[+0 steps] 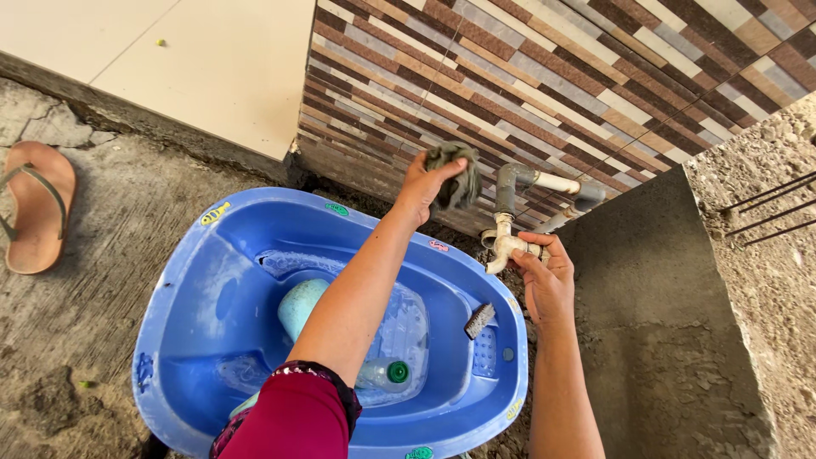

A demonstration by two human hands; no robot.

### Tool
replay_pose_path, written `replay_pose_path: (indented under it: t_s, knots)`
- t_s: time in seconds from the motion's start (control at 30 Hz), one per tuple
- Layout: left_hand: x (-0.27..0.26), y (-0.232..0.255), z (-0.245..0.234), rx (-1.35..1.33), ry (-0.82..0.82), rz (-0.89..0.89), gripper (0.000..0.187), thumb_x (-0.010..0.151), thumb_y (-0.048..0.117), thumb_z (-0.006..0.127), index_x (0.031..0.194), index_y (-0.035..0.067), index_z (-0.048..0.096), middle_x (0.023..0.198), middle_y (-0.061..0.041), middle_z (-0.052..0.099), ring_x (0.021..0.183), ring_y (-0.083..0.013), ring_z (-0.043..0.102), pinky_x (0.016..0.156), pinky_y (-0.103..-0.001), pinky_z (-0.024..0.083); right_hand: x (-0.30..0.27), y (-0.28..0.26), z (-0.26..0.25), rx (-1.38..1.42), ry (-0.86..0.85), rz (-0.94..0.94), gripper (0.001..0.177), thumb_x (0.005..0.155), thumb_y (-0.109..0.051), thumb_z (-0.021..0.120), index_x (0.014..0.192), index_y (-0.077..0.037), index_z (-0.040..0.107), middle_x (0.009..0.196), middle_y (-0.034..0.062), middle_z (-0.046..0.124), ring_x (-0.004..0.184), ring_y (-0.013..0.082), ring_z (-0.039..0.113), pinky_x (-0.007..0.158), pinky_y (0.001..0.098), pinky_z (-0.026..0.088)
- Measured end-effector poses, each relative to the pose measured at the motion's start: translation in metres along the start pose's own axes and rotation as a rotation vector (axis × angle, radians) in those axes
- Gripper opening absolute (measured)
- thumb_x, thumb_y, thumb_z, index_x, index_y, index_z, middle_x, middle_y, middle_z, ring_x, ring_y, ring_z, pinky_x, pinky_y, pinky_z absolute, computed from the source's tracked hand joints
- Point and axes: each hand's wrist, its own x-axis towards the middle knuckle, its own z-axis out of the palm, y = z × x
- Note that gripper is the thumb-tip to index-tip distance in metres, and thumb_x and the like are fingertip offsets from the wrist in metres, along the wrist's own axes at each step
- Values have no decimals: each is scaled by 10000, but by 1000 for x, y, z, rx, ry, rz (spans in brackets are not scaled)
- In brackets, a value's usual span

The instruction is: The person applies sealant tape to the threads of a pipe fitting and connects it to a faucet assembly. They also use a cloth to wipe the pipe and handle a plastic bottle.

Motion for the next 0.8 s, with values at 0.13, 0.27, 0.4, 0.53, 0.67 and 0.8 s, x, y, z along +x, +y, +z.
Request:
replay_pose_path:
  t_s: [0.13,0.27,0.4,0.53,0.67,0.8]
  knots:
    - [-6,5,-3,225,-313,-107,1100,503,377,943,1456,95,471,1263,-159,659,1170,-315,654,977,-464,565,-1,7,4,17,-10,-2,231,926,83,637,1151,38,619,1044,169,708,902,209,711,843,356,610]
    - [-5,-11,15,415,-359,113,1193,491,392,996,1472,23,427,1309,-176,687,1221,-279,672,1046,-391,525,-4,7,4,30,-17,-12,238,920,96,633,1153,52,617,1054,176,707,914,212,716,865,351,607]
    - [-14,-14,31,733,-200,434,1186,552,343,1062,1470,-30,411,1389,-229,580,1281,-324,583,1078,-416,461,-3,6,5,28,-7,-12,225,920,94,633,1141,50,614,1026,181,712,874,211,716,833,353,607]
    - [-47,11,51,883,-106,318,945,589,369,951,1358,60,496,1201,-157,721,1117,-306,702,981,-412,535,0,3,8,0,2,-33,215,933,86,635,1143,43,617,1035,165,714,865,190,707,822,342,600]
    - [-61,26,56,878,-18,400,767,645,345,924,1253,74,543,1085,-172,759,1030,-342,740,924,-443,569,-1,2,10,-6,-21,-39,208,941,80,634,1145,41,617,1028,171,710,862,187,709,821,339,603]
    - [-51,21,59,900,-36,323,793,649,383,913,1286,91,542,1148,-180,757,1089,-340,747,993,-417,569,-2,1,7,-26,7,-38,218,938,82,632,1152,42,611,1035,170,708,880,187,712,822,329,603]
